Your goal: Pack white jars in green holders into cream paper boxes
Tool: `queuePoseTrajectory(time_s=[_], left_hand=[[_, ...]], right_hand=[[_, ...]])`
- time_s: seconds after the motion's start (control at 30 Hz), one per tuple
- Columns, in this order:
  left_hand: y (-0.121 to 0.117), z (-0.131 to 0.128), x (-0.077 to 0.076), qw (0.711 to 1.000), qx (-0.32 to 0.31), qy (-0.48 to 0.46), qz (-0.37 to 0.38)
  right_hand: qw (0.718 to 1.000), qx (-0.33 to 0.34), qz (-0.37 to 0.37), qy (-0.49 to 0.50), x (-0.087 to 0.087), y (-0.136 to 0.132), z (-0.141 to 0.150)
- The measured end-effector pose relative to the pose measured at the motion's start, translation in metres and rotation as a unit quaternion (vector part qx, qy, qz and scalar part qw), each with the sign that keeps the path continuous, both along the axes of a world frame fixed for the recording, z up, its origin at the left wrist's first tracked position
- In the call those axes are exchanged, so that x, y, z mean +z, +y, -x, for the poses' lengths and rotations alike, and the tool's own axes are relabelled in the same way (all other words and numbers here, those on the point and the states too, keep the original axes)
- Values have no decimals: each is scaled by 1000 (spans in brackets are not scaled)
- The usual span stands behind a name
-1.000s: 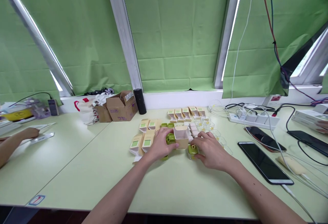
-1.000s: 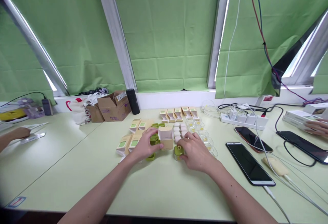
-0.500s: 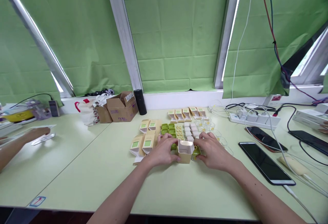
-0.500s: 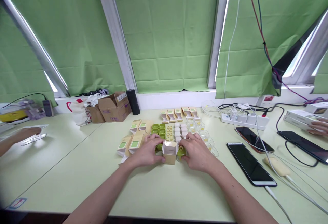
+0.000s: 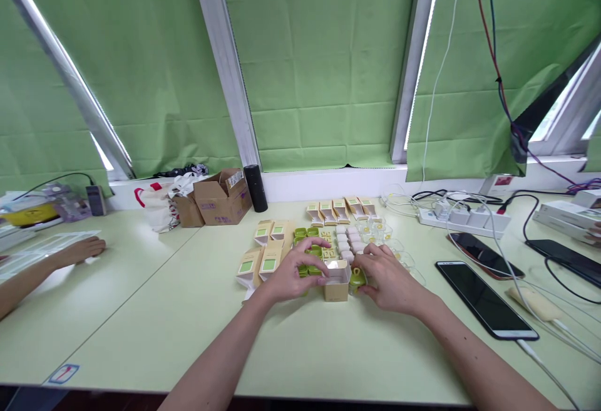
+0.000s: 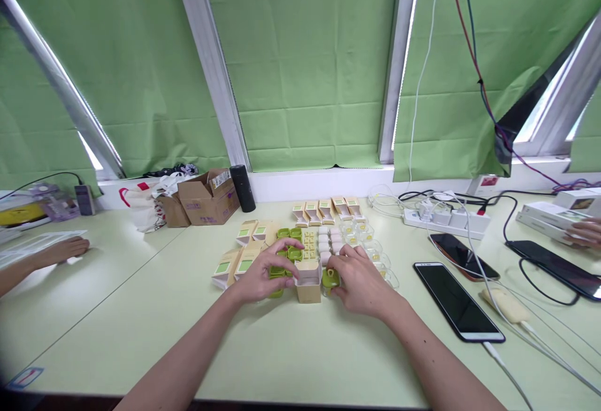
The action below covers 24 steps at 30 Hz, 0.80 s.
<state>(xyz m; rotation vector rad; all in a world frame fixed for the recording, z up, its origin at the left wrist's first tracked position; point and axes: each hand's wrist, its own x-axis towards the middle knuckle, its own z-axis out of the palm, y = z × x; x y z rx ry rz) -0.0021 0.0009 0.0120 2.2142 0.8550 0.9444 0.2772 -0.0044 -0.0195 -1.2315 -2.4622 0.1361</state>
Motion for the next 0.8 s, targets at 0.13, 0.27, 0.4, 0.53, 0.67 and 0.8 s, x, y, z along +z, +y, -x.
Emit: queuePoseTrajectory(time_s=[0.13,0.27,0.4,0.53,0.67,0.8], left_hand=[[3,-2,-9,999,41,15,-1],[7,-6,-16,997,80,-2,-11],[8,-9,-18,995,100,-21,-13],[9,-12,-21,992,117,-37,23],[11,-11,-23,990,96,-77,63],[12,-7,-24,990,73,-84,91]], right_hand=[[1000,-4,2,-1,0,0,0],[1000,-2,4,1,0,0,0],[1000,0,6,4,1,-1,1],[1000,0,5,1,1,-1,0],[1000,2,4,-1,1,-1,0],[1000,-1,0,-3,1,-2,1]])
